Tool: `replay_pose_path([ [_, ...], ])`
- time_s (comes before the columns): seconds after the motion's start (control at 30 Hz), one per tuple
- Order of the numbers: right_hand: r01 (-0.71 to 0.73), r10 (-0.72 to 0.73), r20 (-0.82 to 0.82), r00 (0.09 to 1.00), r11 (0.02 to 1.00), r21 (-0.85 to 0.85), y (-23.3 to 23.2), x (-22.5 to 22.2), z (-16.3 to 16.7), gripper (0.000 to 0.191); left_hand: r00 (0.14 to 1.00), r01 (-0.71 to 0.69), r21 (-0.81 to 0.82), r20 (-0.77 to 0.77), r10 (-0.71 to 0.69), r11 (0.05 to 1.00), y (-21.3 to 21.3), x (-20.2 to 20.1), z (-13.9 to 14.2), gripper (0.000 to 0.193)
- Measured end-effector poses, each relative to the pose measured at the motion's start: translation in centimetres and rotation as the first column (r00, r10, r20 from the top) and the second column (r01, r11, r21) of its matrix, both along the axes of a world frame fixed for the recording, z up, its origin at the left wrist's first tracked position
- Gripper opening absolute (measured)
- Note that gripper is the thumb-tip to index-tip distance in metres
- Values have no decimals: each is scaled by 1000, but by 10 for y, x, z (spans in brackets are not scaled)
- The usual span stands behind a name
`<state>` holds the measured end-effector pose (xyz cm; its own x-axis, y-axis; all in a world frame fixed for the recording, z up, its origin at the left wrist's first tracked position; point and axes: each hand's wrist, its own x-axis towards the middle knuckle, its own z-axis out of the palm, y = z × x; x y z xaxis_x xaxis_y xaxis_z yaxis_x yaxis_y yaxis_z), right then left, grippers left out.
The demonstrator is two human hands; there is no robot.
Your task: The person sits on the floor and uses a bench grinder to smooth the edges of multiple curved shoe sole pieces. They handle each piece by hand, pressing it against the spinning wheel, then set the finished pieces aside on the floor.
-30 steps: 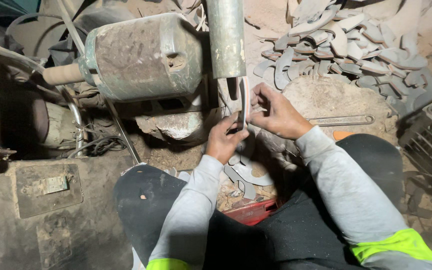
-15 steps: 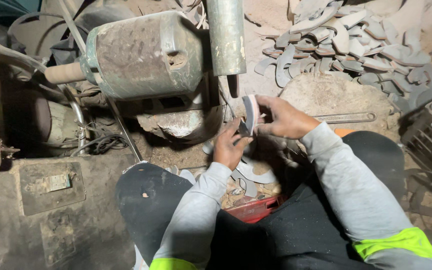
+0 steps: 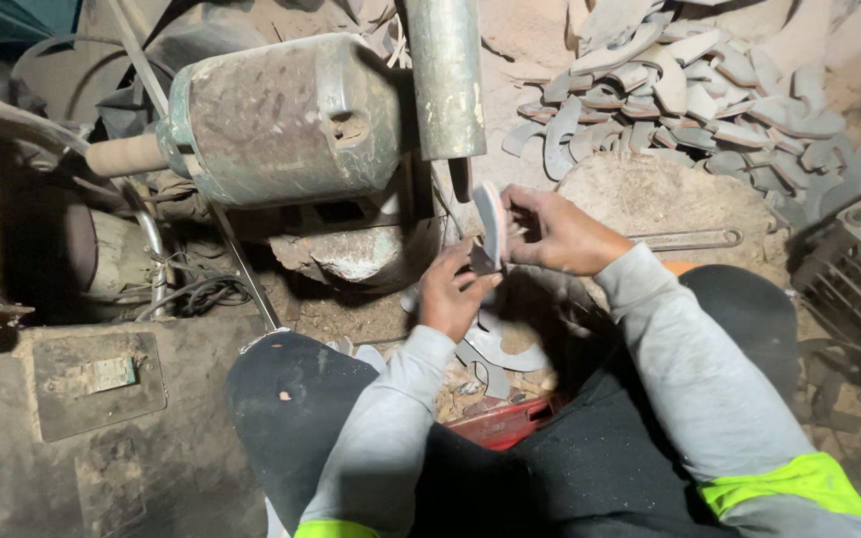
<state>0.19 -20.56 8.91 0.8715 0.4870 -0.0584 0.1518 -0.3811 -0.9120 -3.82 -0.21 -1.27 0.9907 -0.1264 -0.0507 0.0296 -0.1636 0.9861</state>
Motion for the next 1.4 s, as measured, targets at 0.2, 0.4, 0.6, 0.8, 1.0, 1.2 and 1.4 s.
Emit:
replay_pose_path([
  [0.2,54,48,-286,957,940,338,-13,6,-9,59,885,-235,368,465,41,899,-1,-17,41,60],
  [0.4,126,-14,-217,976,849,513,-9,4,-18,35,998,16,-112,59,-10,994,-5,2,34,56],
  [0.6,233,-254,1,967,889,394,13,11,-16,36,986,67,-411,-112,-124,909,0,31,9,59],
  [0.8,271,-310,35,950,875,401,23,19,-8,38,989,67,-455,-89,-120,888,2,39,16,47],
  [1.0,257,-319,134,938,902,347,25,25,-10,39,990,131,-457,6,-144,880,5,42,30,43],
  [1.2,258,-300,56,952,889,379,24,27,-11,38,987,143,-423,-3,-159,895,6,44,30,42],
  [1.4,253,-301,68,951,888,384,26,28,-12,38,988,128,-466,-21,-156,876,6,45,24,45],
])
